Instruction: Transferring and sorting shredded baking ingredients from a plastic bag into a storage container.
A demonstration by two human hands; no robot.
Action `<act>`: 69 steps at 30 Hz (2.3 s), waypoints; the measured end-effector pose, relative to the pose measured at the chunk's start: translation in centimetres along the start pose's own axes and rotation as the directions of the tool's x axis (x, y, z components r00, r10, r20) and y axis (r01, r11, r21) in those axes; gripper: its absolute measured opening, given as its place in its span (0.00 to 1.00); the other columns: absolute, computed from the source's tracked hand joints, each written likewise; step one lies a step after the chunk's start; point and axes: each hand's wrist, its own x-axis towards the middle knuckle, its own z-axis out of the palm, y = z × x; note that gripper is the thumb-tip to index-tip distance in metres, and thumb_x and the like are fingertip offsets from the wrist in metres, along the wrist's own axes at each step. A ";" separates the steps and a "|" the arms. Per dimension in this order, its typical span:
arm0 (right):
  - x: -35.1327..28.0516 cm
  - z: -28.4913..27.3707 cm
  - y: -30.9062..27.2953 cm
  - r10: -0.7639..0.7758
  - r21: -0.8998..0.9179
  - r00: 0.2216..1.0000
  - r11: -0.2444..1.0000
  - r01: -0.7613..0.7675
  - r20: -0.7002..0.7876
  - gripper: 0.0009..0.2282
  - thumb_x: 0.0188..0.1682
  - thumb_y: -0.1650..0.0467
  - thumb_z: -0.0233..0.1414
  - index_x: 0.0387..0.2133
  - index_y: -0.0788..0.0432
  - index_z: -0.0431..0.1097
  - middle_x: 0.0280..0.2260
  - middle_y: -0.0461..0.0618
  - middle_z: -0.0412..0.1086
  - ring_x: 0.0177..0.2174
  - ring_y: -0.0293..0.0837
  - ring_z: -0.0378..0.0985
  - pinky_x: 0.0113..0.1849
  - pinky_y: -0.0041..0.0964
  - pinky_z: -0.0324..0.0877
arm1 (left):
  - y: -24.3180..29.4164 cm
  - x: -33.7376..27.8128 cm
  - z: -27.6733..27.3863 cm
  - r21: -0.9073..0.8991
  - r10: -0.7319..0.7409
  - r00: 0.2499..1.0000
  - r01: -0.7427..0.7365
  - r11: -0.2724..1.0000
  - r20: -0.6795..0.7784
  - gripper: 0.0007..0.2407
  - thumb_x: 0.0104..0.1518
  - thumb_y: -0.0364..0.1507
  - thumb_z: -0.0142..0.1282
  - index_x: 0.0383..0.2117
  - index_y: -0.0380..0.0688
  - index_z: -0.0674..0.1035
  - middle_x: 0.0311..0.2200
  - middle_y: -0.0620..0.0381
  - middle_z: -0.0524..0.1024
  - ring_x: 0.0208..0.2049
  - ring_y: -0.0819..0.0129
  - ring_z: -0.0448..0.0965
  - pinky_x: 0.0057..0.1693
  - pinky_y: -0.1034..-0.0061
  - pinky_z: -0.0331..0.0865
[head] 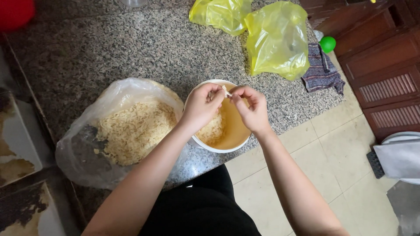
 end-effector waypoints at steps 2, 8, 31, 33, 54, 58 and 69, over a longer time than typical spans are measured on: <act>0.1 0.1 -0.4 -0.006 0.006 1.000 1.000 0.006 0.004 0.04 0.50 0.77 0.55 0.27 0.60 0.76 0.25 0.48 0.75 0.29 0.36 0.73 0.37 0.33 0.70 | -0.2 0.1 -0.1 0.008 -0.008 1.000 0.008 1.000 0.008 0.07 0.58 0.33 0.60 0.34 0.44 0.83 0.17 0.54 0.78 0.17 0.72 0.80 0.26 0.80 0.74; 0.0 0.0 -0.7 -0.012 0.043 1.000 0.999 0.012 0.007 0.07 0.51 0.76 0.50 0.26 0.61 0.75 0.28 0.52 0.75 0.30 0.40 0.74 0.36 0.33 0.69 | -0.3 0.2 0.0 0.056 0.003 1.000 -0.002 0.998 -0.006 0.06 0.57 0.32 0.60 0.34 0.44 0.84 0.21 0.55 0.80 0.20 0.72 0.81 0.28 0.79 0.73; 0.0 0.6 -0.5 0.032 0.001 0.994 0.999 -0.032 -0.109 0.02 0.52 0.78 0.53 0.33 0.64 0.73 0.35 0.54 0.76 0.30 0.38 0.76 0.35 0.31 0.71 | 0.1 -0.6 0.6 0.259 0.084 0.993 -0.059 0.964 -0.088 0.06 0.53 0.35 0.61 0.32 0.52 0.85 0.28 0.57 0.84 0.33 0.58 0.85 0.38 0.65 0.77; 0.1 0.6 -1.0 0.016 -0.015 0.998 1.000 -0.017 -0.063 0.01 0.51 0.78 0.55 0.32 0.64 0.74 0.36 0.56 0.76 0.30 0.39 0.75 0.36 0.33 0.71 | -0.2 -0.4 0.7 0.244 0.088 0.992 -0.064 0.968 -0.090 0.07 0.53 0.36 0.62 0.32 0.52 0.86 0.28 0.58 0.84 0.33 0.59 0.85 0.38 0.65 0.77; 0.1 0.7 0.1 0.053 0.012 0.985 0.999 -0.052 -0.164 0.02 0.51 0.80 0.52 0.31 0.64 0.69 0.38 0.56 0.74 0.28 0.39 0.78 0.35 0.31 0.71 | 0.9 -1.3 0.6 0.165 0.134 0.978 -0.107 0.980 -0.162 0.05 0.56 0.33 0.59 0.34 0.50 0.84 0.29 0.54 0.82 0.31 0.61 0.83 0.35 0.68 0.75; -0.2 0.4 0.1 0.033 0.028 0.990 0.999 -0.030 -0.139 0.05 0.49 0.80 0.55 0.36 0.63 0.68 0.41 0.56 0.74 0.31 0.39 0.78 0.37 0.32 0.72 | 0.3 -0.8 0.7 0.191 0.147 0.979 -0.119 0.974 -0.139 0.05 0.55 0.34 0.61 0.33 0.53 0.85 0.29 0.57 0.83 0.31 0.61 0.84 0.35 0.68 0.76; 0.1 0.1 -0.3 -0.062 -0.098 0.997 0.993 0.058 -0.040 0.02 0.46 0.80 0.59 0.30 0.64 0.77 0.40 0.57 0.73 0.31 0.41 0.75 0.33 0.30 0.71 | -0.5 -0.4 1.0 0.242 0.212 0.974 -0.187 0.952 -0.083 0.06 0.56 0.33 0.62 0.35 0.49 0.85 0.29 0.55 0.84 0.30 0.61 0.84 0.34 0.70 0.78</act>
